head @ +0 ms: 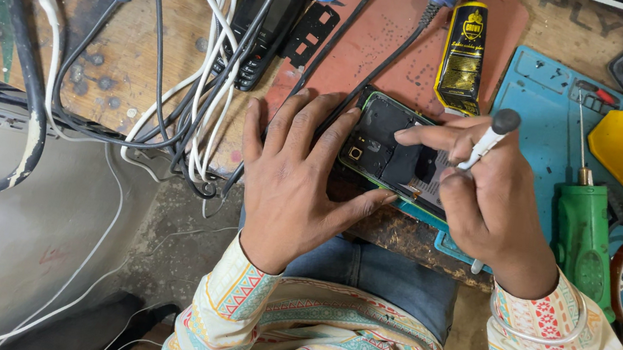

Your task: The person retrieves a smartphone from a shelf, places it on a repair workbench, and works on its opened back panel. They use a small screwdriver to unscrew and adjust components inside the phone, steadying the device with the other hand while manipulating the battery area and internal parts.

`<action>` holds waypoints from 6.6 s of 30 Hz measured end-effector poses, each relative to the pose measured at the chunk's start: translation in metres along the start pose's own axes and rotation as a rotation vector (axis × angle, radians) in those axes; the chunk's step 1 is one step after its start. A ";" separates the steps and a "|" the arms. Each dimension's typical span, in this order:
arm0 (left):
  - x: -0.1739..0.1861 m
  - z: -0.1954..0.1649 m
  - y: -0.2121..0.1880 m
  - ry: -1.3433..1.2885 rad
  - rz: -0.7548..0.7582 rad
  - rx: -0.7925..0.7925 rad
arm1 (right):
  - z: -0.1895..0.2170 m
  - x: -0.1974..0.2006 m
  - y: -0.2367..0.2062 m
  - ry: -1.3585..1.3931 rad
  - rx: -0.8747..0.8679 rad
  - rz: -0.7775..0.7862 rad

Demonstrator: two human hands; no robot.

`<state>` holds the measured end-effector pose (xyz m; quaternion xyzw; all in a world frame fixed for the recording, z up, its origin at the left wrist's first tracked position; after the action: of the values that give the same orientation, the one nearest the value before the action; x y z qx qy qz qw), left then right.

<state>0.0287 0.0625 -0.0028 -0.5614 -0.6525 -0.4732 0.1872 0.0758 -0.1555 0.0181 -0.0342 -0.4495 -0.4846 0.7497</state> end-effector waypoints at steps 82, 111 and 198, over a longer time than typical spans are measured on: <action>-0.001 0.000 -0.002 -0.001 -0.009 -0.002 | 0.005 -0.017 0.004 0.016 0.237 -0.201; -0.001 0.001 -0.003 -0.002 -0.004 -0.005 | 0.001 -0.011 0.001 0.126 0.149 -0.160; -0.006 0.000 -0.006 0.024 0.016 -0.014 | 0.009 -0.017 0.005 0.022 0.155 -0.227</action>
<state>0.0247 0.0596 -0.0096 -0.5624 -0.6423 -0.4828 0.1949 0.0716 -0.1364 0.0129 0.0805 -0.4782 -0.5303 0.6954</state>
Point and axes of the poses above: each hand's wrist, its own y-axis towards the middle knuckle, its own x-axis out of the back of the hand, z = x × y, the point moved 1 cm from there along y, towards the middle knuckle
